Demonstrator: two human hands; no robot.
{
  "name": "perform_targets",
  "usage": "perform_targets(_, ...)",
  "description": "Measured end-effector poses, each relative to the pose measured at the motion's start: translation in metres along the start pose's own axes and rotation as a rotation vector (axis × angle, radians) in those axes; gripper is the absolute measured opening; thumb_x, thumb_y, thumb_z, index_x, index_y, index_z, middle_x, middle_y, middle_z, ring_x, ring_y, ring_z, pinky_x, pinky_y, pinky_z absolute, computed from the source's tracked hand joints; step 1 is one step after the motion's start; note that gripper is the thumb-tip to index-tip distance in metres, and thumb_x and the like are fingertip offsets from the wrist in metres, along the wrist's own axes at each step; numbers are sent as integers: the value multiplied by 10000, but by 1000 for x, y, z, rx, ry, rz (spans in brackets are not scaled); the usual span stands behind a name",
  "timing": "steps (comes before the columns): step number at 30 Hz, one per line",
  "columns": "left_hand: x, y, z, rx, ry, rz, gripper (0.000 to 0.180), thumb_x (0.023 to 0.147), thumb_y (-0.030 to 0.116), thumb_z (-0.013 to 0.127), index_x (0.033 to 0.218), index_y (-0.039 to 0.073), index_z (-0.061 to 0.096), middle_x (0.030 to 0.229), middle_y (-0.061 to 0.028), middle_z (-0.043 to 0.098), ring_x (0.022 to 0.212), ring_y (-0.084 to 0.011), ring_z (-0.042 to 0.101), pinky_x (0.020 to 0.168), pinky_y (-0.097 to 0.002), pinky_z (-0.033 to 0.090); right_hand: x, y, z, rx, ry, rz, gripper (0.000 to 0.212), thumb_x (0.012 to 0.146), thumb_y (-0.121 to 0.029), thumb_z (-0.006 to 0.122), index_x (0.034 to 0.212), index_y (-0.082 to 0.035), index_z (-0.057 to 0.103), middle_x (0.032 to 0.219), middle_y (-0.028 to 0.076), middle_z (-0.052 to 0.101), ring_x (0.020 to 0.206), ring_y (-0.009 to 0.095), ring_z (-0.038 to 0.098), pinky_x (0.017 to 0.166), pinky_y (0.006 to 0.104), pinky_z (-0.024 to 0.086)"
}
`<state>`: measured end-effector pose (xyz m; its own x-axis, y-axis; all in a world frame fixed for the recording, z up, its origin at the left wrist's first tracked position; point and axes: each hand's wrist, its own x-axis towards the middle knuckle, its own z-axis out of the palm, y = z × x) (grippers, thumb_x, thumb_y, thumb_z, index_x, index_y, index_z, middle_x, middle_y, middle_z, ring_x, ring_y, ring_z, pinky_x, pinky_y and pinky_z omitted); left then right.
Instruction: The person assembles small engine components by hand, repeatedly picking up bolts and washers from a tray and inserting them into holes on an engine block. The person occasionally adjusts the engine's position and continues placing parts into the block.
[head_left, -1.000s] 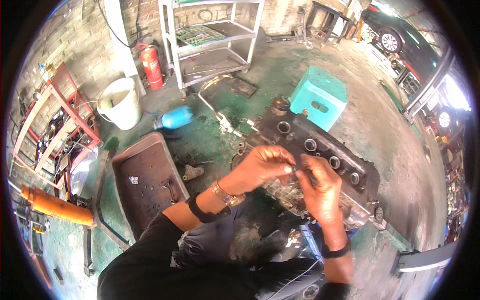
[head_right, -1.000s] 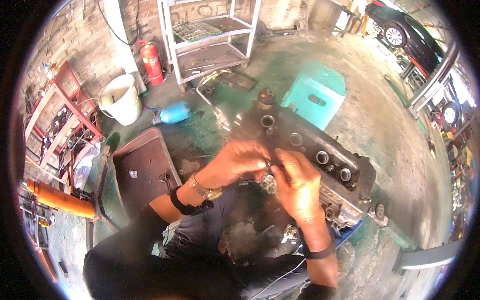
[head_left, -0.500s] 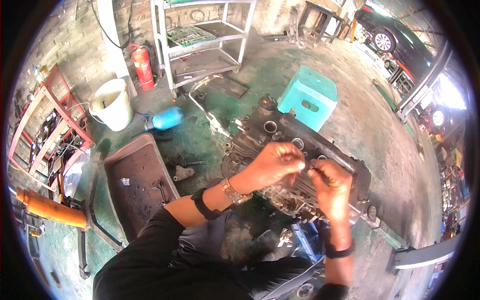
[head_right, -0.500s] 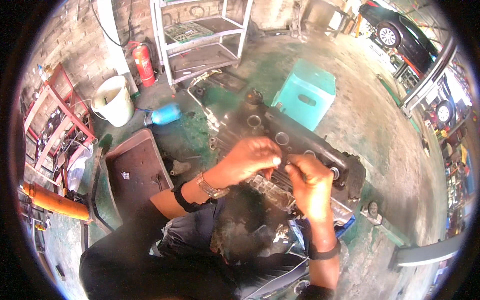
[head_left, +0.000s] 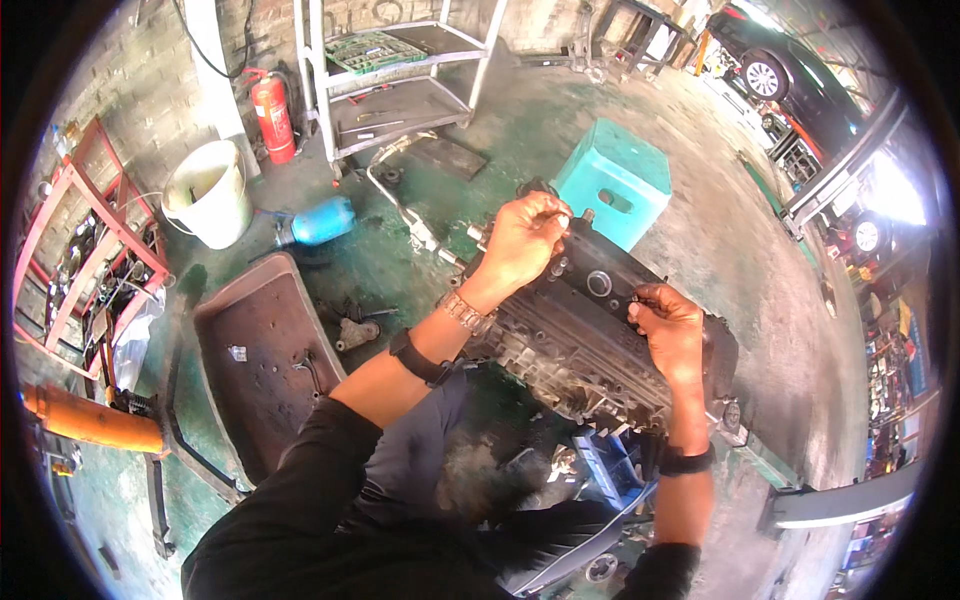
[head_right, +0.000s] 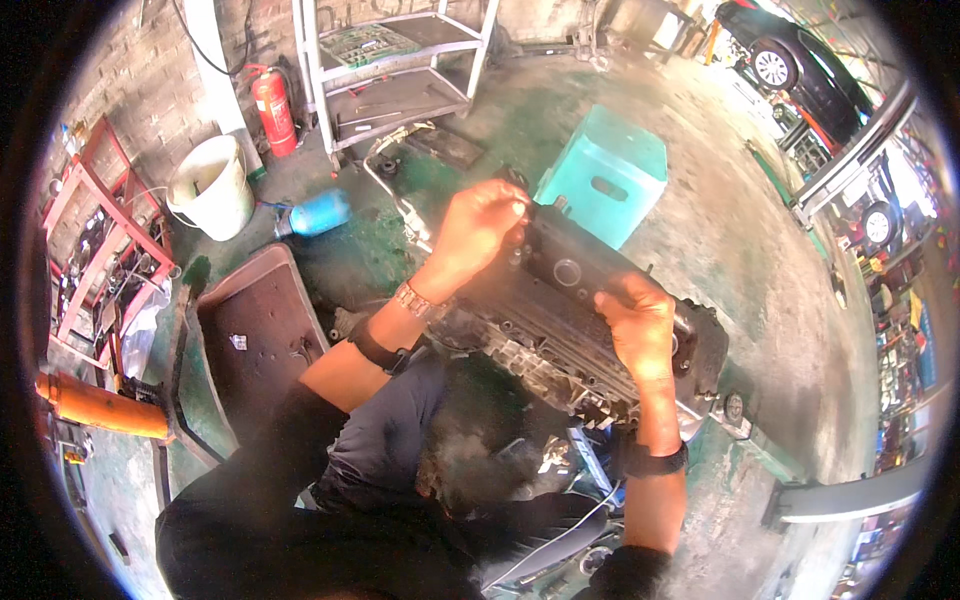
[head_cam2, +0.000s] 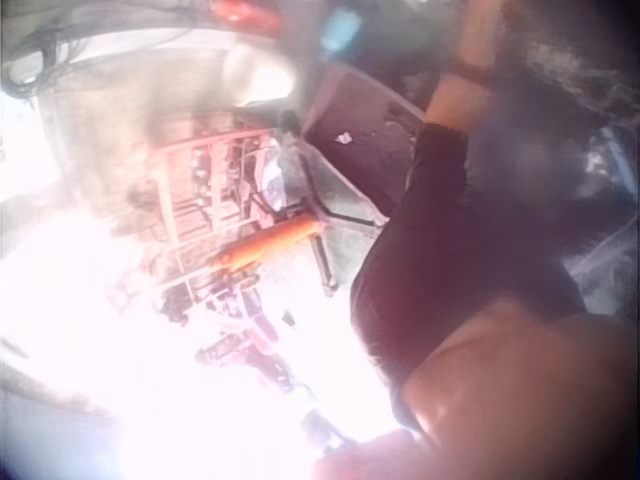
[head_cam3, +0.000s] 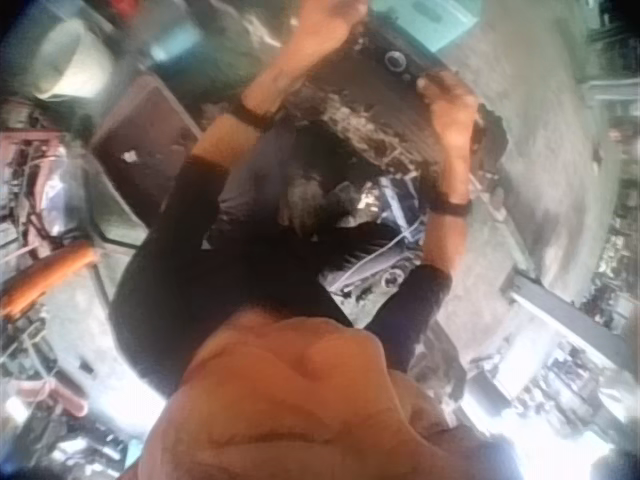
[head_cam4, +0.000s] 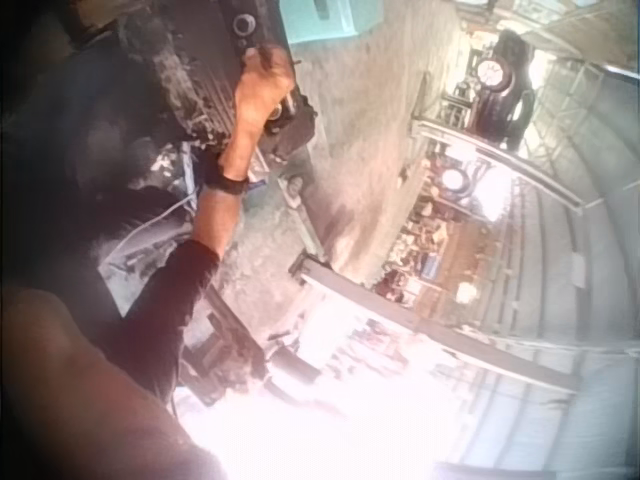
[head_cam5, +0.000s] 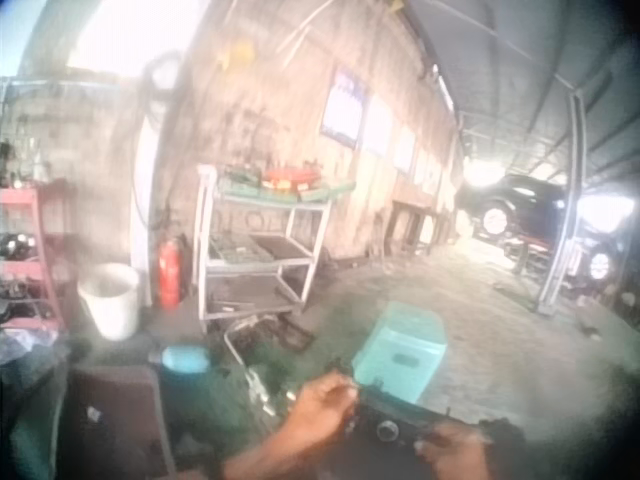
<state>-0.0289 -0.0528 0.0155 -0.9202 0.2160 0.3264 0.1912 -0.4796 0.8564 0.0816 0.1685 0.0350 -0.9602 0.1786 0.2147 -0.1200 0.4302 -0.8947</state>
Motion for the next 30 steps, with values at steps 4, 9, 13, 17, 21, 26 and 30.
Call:
perform_targets(4,1,-11,0,118,-39,2,91,963,27,563,983,-2,647,819,-28,647,678,-92,606,628,-247,513,3,5,1,-113,-38,-20,192,840,59,717,1030,34,701,836,-4,682,719,45,597,647,202,481)
perform_targets(9,0,-16,-7,112,-46,48,76,961,-3,563,979,-3,638,809,-23,635,676,-85,591,624,-246,507,4,8,5,-185,-56,-13,156,835,61,714,988,31,704,834,-27,684,749,28,583,680,197,473)
perform_targets(13,-1,-17,-9,89,-43,56,70,962,-6,567,983,-5,634,811,-21,634,685,-82,592,628,-243,506,3,3,8,-199,-39,-39,123,825,40,714,945,16,702,787,-9,705,720,31,586,653,224,471)
perform_targets(17,-1,-17,-9,125,-41,50,71,960,-7,576,992,-3,639,817,-19,639,694,-80,597,638,-241,507,1,-8,9,-340,-49,-81,131,816,28,714,945,9,700,741,53,700,670,57,587,616,253,464)
perform_targets(21,-2,-17,-9,190,-25,42,83,958,-8,583,1008,3,649,823,-14,644,706,-75,601,652,-237,510,2,-18,11,-508,-61,-173,116,797,20,714,905,16,672,686,127,632,601,123,581,591,289,452)
perform_targets(26,-4,-15,-8,158,-23,51,85,962,2,588,1016,5,653,828,-3,647,720,-66,599,661,-230,507,2,-24,12,-581,-65,-217,114,787,17,719,870,31,642,676,156,595,573,159,546,581,301,445)
perform_targets(30,-5,-15,-9,180,-22,47,83,964,4,590,1019,6,652,831,2,643,723,-61,596,661,-229,505,2,-23,13,-536,-61,-200,122,782,13,727,862,32,637,702,172,618,580,211,569,590,325,460)
